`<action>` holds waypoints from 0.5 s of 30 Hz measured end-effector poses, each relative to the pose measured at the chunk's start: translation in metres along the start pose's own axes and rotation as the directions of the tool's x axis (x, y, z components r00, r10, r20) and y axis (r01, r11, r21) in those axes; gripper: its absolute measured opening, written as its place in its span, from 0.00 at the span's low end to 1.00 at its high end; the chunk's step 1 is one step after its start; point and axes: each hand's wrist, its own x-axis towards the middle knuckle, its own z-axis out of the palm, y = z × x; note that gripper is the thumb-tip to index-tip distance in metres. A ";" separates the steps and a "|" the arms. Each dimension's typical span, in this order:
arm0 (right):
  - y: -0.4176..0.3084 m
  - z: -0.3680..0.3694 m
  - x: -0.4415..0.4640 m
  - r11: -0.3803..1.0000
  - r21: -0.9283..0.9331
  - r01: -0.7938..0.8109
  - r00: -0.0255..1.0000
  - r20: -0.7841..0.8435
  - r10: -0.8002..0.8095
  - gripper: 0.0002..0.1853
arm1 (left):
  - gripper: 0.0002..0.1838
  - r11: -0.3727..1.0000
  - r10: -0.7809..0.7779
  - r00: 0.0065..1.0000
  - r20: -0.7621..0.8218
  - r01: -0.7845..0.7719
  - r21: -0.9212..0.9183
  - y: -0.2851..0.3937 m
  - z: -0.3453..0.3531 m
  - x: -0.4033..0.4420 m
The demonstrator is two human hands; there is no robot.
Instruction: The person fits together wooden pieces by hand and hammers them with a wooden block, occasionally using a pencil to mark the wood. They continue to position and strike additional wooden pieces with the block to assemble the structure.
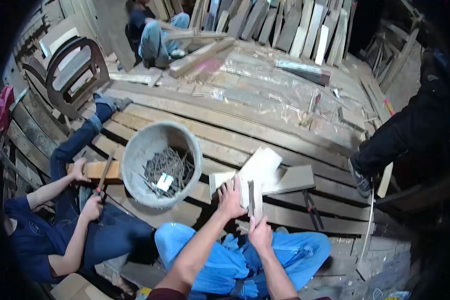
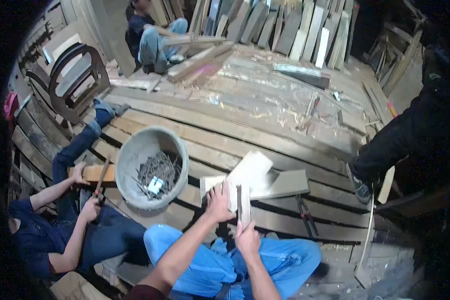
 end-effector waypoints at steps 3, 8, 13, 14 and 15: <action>0.002 0.002 0.032 0.974 0.107 0.200 0.974 -0.127 -0.186 0.30 | 0.70 1.000 -0.017 0.998 -0.056 0.019 0.023 0.005 -0.003 0.000; -0.016 -0.006 0.044 0.998 0.021 0.053 0.995 -0.084 -0.051 0.28 | 0.69 0.999 -0.033 0.996 -0.079 0.035 0.018 0.004 0.002 -0.003; 0.002 0.007 0.009 1.000 0.012 0.014 1.000 -0.023 -0.014 0.26 | 0.72 0.999 -0.023 0.998 -0.064 0.026 0.045 0.004 0.001 -0.001; -0.002 0.007 0.017 1.000 0.003 -0.002 1.000 -0.027 0.002 0.26 | 0.72 0.999 -0.030 0.998 -0.054 0.032 0.040 0.004 0.002 -0.001; -0.008 0.003 0.027 1.000 0.002 -0.017 0.999 -0.042 0.017 0.26 | 0.72 0.998 -0.031 0.998 -0.058 0.034 0.046 0.004 0.002 0.000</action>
